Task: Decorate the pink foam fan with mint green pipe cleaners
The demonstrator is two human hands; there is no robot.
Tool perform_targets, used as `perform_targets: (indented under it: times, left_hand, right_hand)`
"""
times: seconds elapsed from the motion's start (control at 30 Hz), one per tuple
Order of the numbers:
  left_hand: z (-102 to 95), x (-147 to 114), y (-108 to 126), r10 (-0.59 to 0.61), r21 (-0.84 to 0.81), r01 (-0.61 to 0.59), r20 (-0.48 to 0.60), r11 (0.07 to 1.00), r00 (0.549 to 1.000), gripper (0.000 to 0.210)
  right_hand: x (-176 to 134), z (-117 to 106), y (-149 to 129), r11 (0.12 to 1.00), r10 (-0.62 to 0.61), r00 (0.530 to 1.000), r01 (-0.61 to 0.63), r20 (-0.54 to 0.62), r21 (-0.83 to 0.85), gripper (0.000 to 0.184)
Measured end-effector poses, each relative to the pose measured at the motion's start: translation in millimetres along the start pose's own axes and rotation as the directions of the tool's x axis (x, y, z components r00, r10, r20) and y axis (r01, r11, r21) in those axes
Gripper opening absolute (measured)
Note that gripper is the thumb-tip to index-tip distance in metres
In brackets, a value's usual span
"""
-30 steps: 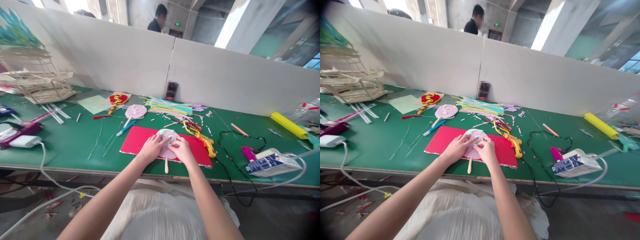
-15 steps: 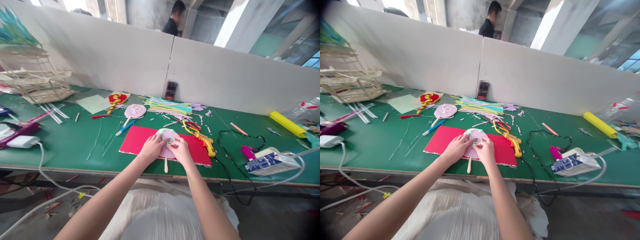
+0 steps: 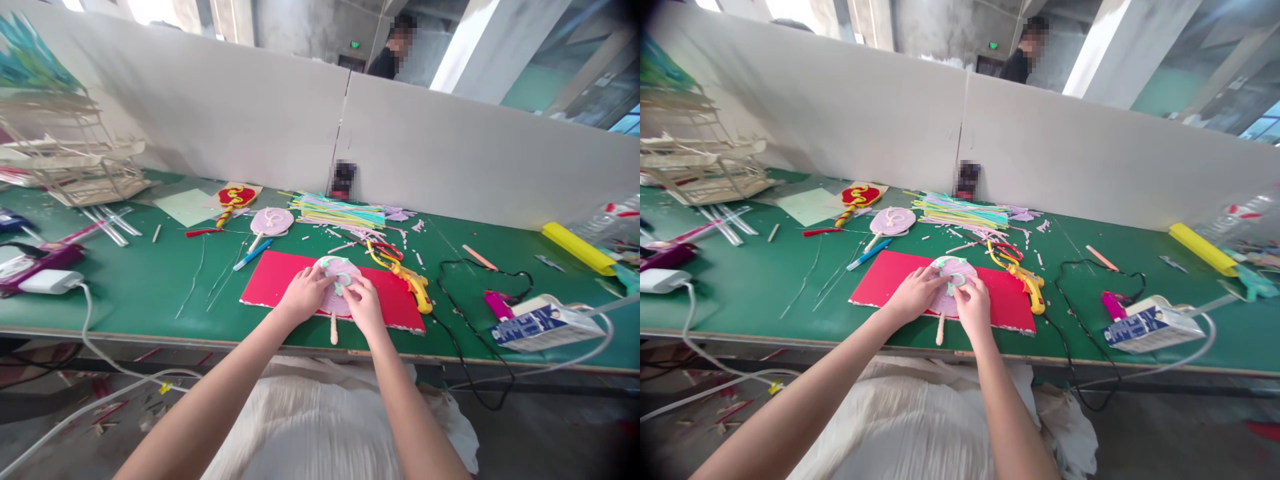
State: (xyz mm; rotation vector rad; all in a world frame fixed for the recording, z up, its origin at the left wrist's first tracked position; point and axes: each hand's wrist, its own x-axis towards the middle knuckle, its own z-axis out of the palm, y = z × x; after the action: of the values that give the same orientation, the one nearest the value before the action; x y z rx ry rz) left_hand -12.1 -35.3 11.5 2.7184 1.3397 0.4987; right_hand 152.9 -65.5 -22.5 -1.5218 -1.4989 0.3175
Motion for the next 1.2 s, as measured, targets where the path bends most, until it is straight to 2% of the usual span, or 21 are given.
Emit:
perform_targets:
  times: [0.27,0.57,0.73,0.83,1.07,1.2]
  left_hand:
    - [-3.1,2.0,5.8,-0.08,-0.094,0.077,-0.029,0.993,0.996,0.037]
    - [7.2,4.0,20.9,-0.222,-0.078,0.213,-0.117,0.974,0.968,0.03]
    - [8.3,3.8,23.0,-0.209,-0.101,0.196,-0.137,0.975,0.968,0.028]
    - [8.8,3.8,22.2,-0.204,-0.106,0.19,-0.146,0.976,0.968,0.028]
    - [9.4,3.7,21.1,-0.197,-0.111,0.182,-0.14,0.977,0.97,0.029]
    - [11.9,2.9,12.7,-0.166,-0.145,0.148,-0.12,0.978,0.979,0.034]
  right_hand:
    - [-1.4,-3.6,-9.4,1.0,0.007,0.999,-0.008,-0.052,-0.025,0.012]
    - [-1.5,-6.4,-7.7,1.0,-0.012,0.999,0.012,-0.039,-0.014,0.017]
    - [-6.4,-23.8,-6.4,1.0,-0.018,1.0,0.018,-0.002,0.021,0.021]
    - [-8.7,-27.2,-9.0,0.999,-0.024,1.0,0.023,0.015,0.023,0.02]
    - [-3.1,-8.0,-9.9,0.997,-0.004,0.999,0.0,-0.048,-0.082,0.015]
    - [-2.0,-3.9,-8.7,0.994,0.017,0.998,-0.022,-0.054,-0.104,0.011]
